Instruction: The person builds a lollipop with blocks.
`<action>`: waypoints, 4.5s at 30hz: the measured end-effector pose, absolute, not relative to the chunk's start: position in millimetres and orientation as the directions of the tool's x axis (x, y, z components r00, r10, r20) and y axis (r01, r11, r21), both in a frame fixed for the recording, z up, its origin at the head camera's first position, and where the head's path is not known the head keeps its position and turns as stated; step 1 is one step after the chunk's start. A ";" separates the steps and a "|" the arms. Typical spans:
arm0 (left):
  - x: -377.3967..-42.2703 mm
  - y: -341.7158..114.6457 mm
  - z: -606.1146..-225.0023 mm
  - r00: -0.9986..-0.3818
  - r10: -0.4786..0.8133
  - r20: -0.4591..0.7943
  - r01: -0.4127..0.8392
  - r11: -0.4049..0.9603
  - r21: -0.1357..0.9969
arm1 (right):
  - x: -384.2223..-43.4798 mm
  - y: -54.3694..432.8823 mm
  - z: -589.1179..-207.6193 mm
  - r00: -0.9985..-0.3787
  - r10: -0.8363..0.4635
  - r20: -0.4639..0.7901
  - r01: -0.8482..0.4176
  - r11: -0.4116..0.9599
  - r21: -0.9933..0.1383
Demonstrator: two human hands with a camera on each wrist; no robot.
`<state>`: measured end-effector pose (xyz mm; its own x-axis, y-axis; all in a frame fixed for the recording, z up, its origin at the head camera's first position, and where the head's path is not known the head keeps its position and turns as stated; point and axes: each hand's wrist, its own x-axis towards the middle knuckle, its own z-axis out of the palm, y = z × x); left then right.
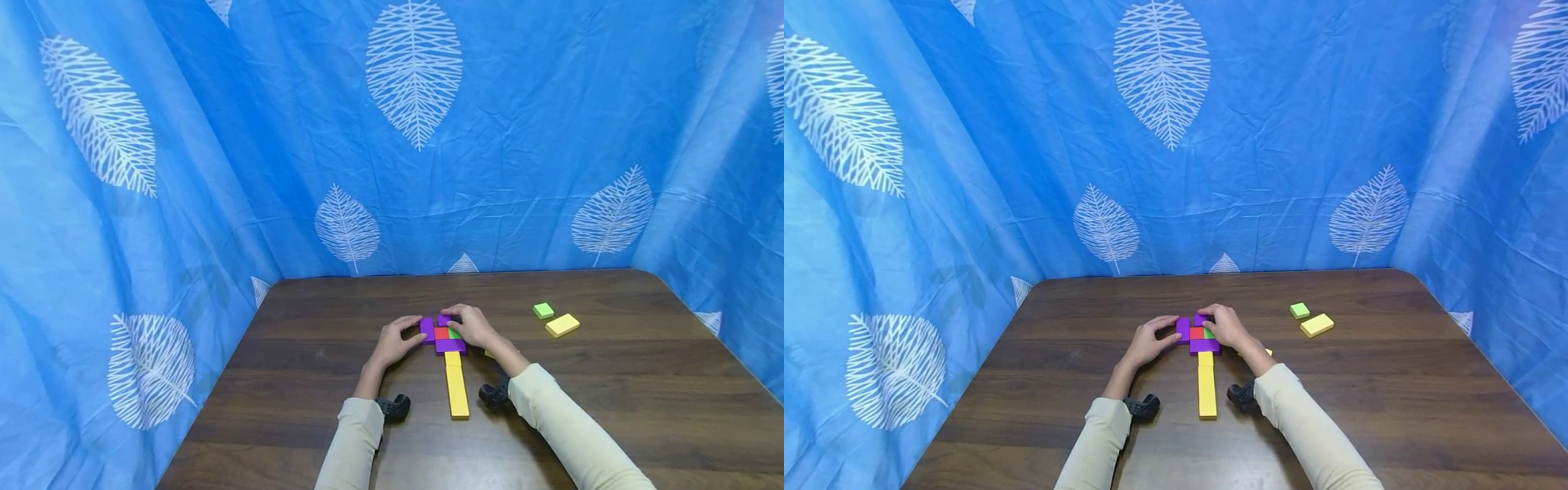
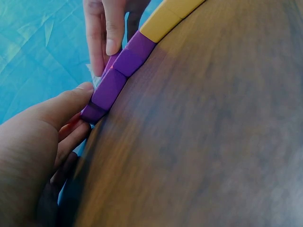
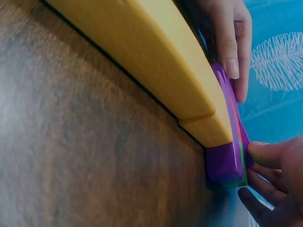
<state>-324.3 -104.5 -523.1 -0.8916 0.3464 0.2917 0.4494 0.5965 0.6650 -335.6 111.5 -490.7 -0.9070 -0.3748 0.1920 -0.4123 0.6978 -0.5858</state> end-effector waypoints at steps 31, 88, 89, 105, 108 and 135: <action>-322.2 -104.8 -521.6 -0.898 0.344 0.274 0.434 0.589 0.681 | -332.7 107.6 -492.8 -0.896 -0.406 0.180 -0.432 0.702 -0.567; -323.9 -103.1 -522.9 -0.892 0.338 0.301 0.451 0.604 0.658 | -329.9 291.6 -494.9 -0.980 -0.070 0.184 -0.163 0.818 -0.552; -324.2 -103.3 -522.9 -0.892 0.338 0.300 0.450 0.604 0.657 | -329.8 290.1 -493.9 -0.980 -0.069 0.184 -0.162 0.818 -0.552; -325.5 -103.0 -522.8 -0.892 0.334 0.306 0.452 0.608 0.653 | -336.6 203.2 -456.8 -0.887 -0.063 0.457 -0.358 0.718 -0.596; -325.4 -103.0 -523.0 -0.892 0.335 0.305 0.451 0.606 0.655 | -337.5 181.2 -457.8 -0.885 -0.068 0.460 -0.374 0.692 -0.618; -324.8 -103.1 -525.4 -0.894 0.341 0.290 0.445 0.609 0.657 | -339.9 125.9 -497.2 -0.971 -0.172 0.168 -0.240 0.733 -0.637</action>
